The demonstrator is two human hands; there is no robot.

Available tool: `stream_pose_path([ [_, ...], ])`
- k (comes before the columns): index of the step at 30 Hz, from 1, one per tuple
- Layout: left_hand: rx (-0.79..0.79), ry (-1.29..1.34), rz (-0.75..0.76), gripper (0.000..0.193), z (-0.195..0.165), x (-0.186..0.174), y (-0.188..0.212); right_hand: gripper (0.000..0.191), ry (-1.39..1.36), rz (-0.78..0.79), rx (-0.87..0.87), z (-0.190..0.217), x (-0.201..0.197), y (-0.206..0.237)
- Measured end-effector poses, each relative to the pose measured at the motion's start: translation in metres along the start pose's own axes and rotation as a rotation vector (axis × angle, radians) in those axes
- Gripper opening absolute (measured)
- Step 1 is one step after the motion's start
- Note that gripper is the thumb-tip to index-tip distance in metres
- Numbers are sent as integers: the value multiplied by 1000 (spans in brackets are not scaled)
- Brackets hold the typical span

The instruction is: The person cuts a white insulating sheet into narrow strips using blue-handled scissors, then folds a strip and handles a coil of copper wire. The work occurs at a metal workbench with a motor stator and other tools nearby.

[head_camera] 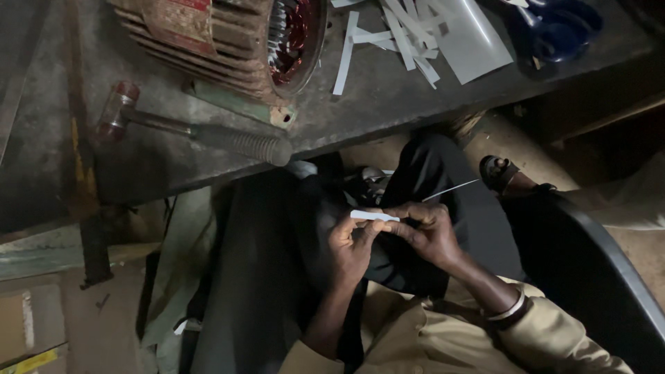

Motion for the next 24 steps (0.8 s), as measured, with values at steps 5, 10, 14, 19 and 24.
stream_pose_path([
  [5,-28,-84,53,26,-3,-2,-3,25,46,57,28,4,1,-1],
  [10,-107,-37,28,25,4,-8,0,26,-22,42,-55,12,2,-2],
  [14,-74,31,-32,20,16,-13,4,20,-45,45,4,5,6,0],
  [19,-138,126,-68,16,36,-20,8,12,2,56,4,4,10,0],
  [24,-117,187,-230,17,32,-33,6,20,-38,67,13,13,4,-9],
])
Point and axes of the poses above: each hand's wrist, its own y-axis away from the middle knuckle, its own x-axis out of the palm, z = x × y, the point moved 8 cm from there along -y, towards the middle knuckle, and after that the axes turned 4 degrees about y, right-handed, at the moved point
